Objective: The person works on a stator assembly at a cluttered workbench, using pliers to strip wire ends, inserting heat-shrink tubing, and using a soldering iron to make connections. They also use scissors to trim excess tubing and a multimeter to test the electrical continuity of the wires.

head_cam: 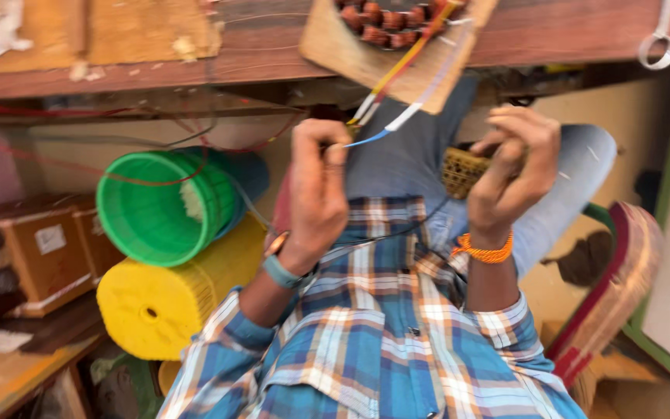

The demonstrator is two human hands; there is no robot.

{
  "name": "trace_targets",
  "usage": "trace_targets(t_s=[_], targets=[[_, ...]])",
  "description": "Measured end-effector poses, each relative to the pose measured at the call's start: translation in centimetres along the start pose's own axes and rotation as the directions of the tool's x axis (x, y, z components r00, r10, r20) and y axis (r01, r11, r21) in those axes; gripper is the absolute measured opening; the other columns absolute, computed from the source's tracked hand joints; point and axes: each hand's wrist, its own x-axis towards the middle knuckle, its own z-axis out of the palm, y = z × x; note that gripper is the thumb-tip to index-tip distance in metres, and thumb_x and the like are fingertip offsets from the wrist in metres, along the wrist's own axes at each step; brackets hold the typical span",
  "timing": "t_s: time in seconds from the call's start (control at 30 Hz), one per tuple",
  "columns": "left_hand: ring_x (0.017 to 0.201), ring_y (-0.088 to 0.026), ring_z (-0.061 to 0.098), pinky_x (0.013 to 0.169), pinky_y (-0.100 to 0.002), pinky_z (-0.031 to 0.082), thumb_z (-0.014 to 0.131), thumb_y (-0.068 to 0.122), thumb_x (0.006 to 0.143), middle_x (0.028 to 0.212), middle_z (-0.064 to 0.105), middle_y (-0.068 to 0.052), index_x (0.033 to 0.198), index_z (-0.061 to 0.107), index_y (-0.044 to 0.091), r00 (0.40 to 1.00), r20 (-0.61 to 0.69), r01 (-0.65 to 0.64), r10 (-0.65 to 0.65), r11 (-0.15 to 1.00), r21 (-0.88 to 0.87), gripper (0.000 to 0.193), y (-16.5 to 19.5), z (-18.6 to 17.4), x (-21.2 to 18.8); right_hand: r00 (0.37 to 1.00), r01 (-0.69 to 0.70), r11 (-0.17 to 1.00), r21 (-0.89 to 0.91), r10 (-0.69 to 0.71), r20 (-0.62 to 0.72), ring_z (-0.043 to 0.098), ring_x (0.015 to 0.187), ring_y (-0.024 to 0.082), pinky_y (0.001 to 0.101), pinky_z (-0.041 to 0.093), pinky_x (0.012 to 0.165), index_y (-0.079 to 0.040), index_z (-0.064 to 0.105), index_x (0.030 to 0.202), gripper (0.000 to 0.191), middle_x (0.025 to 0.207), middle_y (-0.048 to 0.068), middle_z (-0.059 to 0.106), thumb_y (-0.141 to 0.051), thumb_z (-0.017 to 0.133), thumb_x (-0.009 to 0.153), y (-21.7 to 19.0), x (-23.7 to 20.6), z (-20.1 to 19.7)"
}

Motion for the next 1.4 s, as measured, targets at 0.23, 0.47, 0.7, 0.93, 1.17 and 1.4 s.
trace_targets(t_s=[0.23, 0.47, 0.7, 0.93, 1.17, 1.4], targets=[[0.093, -0.015, 0.045, 0.089, -0.028, 0.044, 0.046, -0.001, 0.112, 0.105, 0.047, -0.007, 0.117, 0.048, 0.001, 0.993, 0.067, 0.105, -0.098, 0.988, -0.113, 0.006, -1.0, 0.7, -0.3, 0.922, -0.320, 0.893, -0.316, 0.371, 0.114, 0.071, 0.080, 0.026, 0.0342, 0.055, 0.069, 0.001, 0.070, 0.117, 0.017, 0.103, 0.016, 0.073, -0.011, 0.061, 0.108, 6.8, 3.6, -3.4], [0.098, -0.020, 0.055, 0.091, -0.031, 0.048, 0.063, 0.002, 0.105, 0.109, 0.053, -0.010, 0.107, 0.056, 0.003, 0.986, 0.087, -0.143, 0.146, 0.989, -0.040, 0.007, -0.2, -0.3, 0.8, 0.974, 0.123, 0.902, -0.413, -0.031, 0.222, 0.069, 0.087, 0.040, 0.0452, 0.057, 0.076, 0.004, 0.069, 0.111, 0.013, 0.101, 0.023, 0.071, -0.003, 0.069, 0.100, 5.2, 8.6, 2.0], [0.083, -0.014, 0.058, 0.074, -0.027, 0.048, 0.073, 0.005, 0.099, 0.101, 0.062, -0.006, 0.101, 0.067, 0.001, 0.999, -0.029, 0.020, -0.020, 1.000, -0.003, 0.008, -1.2, -3.4, 1.7, 0.824, 0.288, 0.938, -0.196, -0.138, 0.549, 0.068, 0.095, 0.039, 0.0487, 0.055, 0.083, -0.001, 0.069, 0.116, 0.018, 0.104, 0.019, 0.071, -0.010, 0.068, 0.100, 1.5, 8.5, 8.7], [0.082, -0.013, 0.059, 0.072, -0.026, 0.048, 0.075, 0.005, 0.094, 0.098, 0.065, -0.005, 0.099, 0.071, 0.002, 0.997, -0.063, 0.037, -0.038, 0.999, -0.013, 0.007, -1.0, -2.8, 1.6, 0.756, 0.335, 0.849, -0.408, 0.016, 0.654, 0.067, 0.096, 0.040, 0.0473, 0.054, 0.084, -0.001, 0.069, 0.117, 0.018, 0.105, 0.020, 0.070, -0.009, 0.064, 0.101, -1.6, 11.9, 16.2], [0.079, -0.011, 0.061, 0.068, -0.026, 0.050, 0.075, 0.005, 0.093, 0.097, 0.065, -0.005, 0.099, 0.071, 0.003, 0.997, -0.048, 0.060, -0.063, 0.997, -0.051, 0.007, -2.2, -2.7, 1.4, 0.740, 0.346, 0.836, -0.426, 0.036, 0.672, 0.066, 0.098, 0.041, 0.0460, 0.053, 0.084, -0.002, 0.069, 0.118, 0.019, 0.106, 0.021, 0.069, -0.008, 0.060, 0.102, -1.0, 11.4, 16.2], [0.079, -0.010, 0.061, 0.067, -0.025, 0.050, 0.075, 0.005, 0.094, 0.098, 0.065, -0.004, 0.099, 0.072, 0.005, 0.996, -0.057, 0.062, -0.067, 0.994, -0.085, 0.006, -3.0, -2.7, 1.7, 0.739, 0.229, 0.916, -0.329, 0.055, 0.671, 0.066, 0.099, 0.041, 0.0447, 0.052, 0.085, -0.002, 0.069, 0.119, 0.021, 0.107, 0.022, 0.068, -0.007, 0.057, 0.103, 2.3, 4.4, 7.2]])
